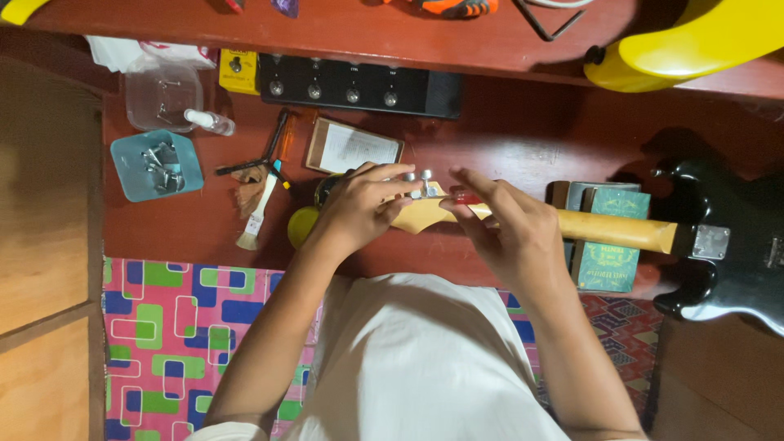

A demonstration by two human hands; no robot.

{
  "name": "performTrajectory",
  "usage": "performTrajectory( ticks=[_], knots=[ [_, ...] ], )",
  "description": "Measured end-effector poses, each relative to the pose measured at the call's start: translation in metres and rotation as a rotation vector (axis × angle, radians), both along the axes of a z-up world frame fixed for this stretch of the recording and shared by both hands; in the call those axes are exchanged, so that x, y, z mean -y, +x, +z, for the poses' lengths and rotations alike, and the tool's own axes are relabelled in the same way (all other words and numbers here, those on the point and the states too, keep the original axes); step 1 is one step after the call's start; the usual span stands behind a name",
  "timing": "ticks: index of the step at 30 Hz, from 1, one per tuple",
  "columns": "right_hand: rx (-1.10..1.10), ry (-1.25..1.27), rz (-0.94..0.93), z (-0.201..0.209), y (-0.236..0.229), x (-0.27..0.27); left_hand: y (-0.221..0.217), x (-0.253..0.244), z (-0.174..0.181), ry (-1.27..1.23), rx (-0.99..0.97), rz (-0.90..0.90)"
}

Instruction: The person installs tuning pegs onto a guitar headstock. They pick up each tuning peg from a container, place it into a hole on the headstock, and secure it using a screwdriver. The person repeats this process for multiple tuning pegs.

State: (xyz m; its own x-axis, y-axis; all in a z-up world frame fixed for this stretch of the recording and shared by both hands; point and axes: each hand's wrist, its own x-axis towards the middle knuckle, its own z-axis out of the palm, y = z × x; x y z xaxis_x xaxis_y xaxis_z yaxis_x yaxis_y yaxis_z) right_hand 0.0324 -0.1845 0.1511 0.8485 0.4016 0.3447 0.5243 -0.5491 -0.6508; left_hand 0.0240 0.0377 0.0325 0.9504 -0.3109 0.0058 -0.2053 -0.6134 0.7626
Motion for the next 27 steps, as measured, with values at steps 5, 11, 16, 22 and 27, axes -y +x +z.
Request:
performTrajectory(
  ticks=[5,11,16,22,27],
  knots=[
    [0.165,-0.260,0.065,0.016,0.000,0.012,-0.003,0.003,0.003,-0.018,-0.022,0.043],
    [0.268,-0.376,0.150,0.019,0.013,0.023,-0.005,0.003,0.003,0.004,0.016,0.062],
    [0.384,-0.468,0.224,0.028,0.024,0.012,-0.006,0.004,0.008,0.042,0.010,0.074],
    [0.175,-0.225,0.283,0.023,0.025,0.004,-0.007,0.005,0.021,0.073,0.014,0.074],
    [-0.108,-0.139,0.232,0.029,0.021,0.008,-0.006,0.006,0.013,0.075,-0.011,0.086]
  ],
)
